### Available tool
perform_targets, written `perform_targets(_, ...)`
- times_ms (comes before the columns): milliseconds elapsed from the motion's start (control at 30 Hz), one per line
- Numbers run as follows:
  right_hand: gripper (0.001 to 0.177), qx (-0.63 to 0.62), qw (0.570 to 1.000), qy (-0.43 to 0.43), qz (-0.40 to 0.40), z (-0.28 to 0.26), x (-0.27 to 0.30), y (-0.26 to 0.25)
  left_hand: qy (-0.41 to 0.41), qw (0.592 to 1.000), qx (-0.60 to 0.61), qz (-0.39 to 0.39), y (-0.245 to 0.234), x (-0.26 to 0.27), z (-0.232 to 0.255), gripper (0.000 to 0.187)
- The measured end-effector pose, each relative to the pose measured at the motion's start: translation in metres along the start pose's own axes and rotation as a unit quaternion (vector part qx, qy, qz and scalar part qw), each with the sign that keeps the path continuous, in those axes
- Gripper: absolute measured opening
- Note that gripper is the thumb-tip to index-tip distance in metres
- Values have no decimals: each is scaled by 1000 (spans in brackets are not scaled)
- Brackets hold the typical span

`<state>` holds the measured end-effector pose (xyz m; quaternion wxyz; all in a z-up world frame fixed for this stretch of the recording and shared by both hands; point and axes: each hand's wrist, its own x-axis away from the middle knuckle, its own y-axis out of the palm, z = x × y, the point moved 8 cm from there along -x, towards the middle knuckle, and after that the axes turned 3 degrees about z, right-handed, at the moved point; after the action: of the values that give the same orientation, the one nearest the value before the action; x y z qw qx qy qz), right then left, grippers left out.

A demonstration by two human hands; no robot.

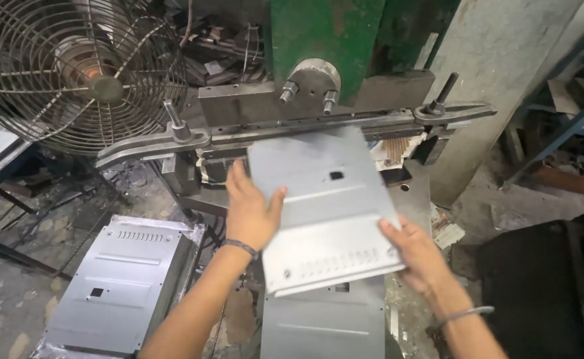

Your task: The person is checking and organizing manufactured metal panels at an industrial workstation, occasionally inserting them into a machine slot for alignment or measurement.

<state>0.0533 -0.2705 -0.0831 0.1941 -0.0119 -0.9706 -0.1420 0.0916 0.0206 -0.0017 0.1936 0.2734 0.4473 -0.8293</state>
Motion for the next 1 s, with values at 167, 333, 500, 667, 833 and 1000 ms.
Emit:
perform_targets(167,40,-13,999,-27,-31,-27,-27,-11,-336,842,393,-155,69,12,-36,56)
perform_targets(333,37,-28,996,-45,-77,-27,-44,-10,-380,777,490,-107,82,-4,-37,38)
perform_targets(500,36,-30,997,-34,-62,-27,-39,-6,-382,805,443,-101,85,-3,-41,41)
perform_targets(667,36,-30,997,-35,-55,-27,-40,-9,-374,821,420,-99,89,-4,-45,45)
perform_targets(833,36,-2,999,-23,-28,-15,-51,-18,-380,816,426,-91,90,-3,-46,42)
perform_targets(1000,38,33,999,-33,-21,-47,-41,-15,-321,792,511,-92,99,-9,-46,40)
